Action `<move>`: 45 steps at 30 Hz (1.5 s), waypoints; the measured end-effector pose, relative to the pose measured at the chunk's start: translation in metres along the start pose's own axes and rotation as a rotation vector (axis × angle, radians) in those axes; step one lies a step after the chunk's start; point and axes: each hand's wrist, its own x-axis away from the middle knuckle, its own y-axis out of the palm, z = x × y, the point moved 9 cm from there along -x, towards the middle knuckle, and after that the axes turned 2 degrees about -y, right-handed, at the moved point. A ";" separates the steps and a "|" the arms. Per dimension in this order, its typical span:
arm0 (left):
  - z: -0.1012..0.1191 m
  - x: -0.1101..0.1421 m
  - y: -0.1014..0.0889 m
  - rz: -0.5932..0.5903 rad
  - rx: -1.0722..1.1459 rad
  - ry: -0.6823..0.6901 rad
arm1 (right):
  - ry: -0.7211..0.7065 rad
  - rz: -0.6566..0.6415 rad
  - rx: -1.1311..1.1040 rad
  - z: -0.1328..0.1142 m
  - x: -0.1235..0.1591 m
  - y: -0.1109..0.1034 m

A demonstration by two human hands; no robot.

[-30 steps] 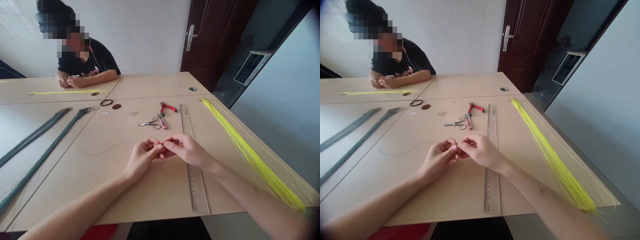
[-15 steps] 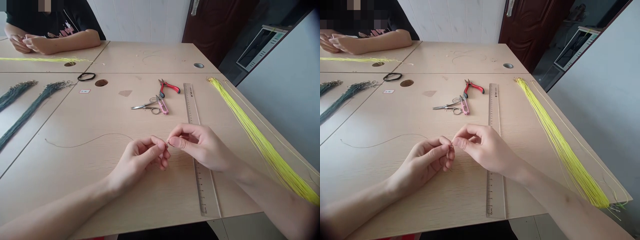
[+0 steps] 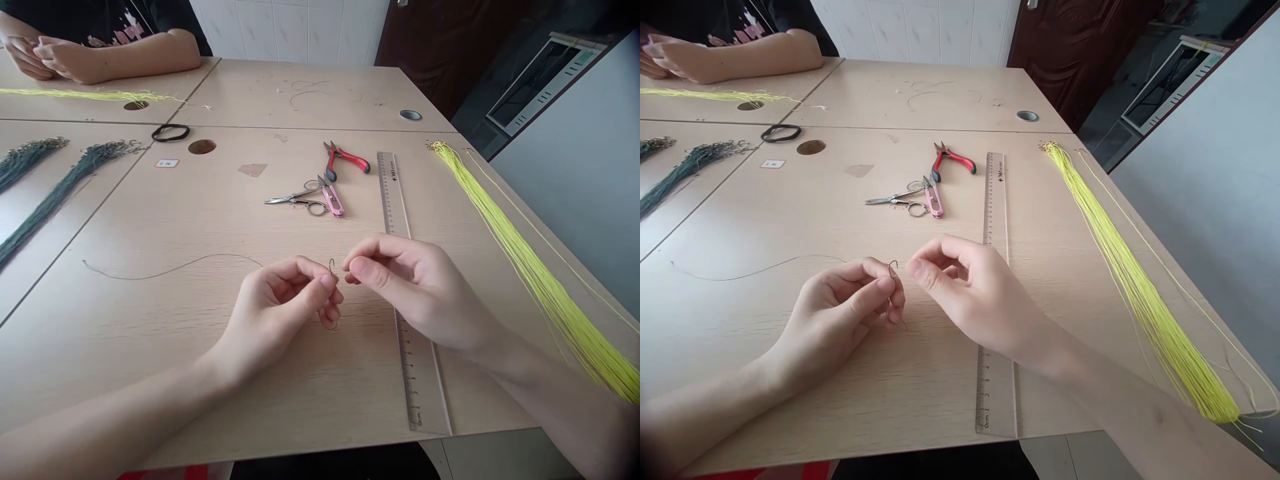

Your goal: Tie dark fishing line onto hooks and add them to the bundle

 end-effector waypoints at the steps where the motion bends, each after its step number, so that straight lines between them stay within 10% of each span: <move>1: 0.001 0.000 0.000 0.008 -0.009 0.002 | 0.001 -0.028 -0.022 0.000 0.001 0.003; 17: 0.005 0.001 0.005 -0.018 -0.123 -0.013 | -0.542 0.017 0.619 -0.040 0.017 0.013; 25: 0.003 0.004 0.004 -0.033 -0.080 -0.018 | -0.594 0.059 0.548 -0.045 0.022 0.012; 36: 0.011 0.006 0.011 -0.075 -0.073 0.012 | 0.059 -0.103 0.066 0.000 0.009 0.008; 45: 0.009 0.009 0.014 -0.098 -0.124 0.017 | 0.160 -0.145 -0.058 0.006 0.009 0.013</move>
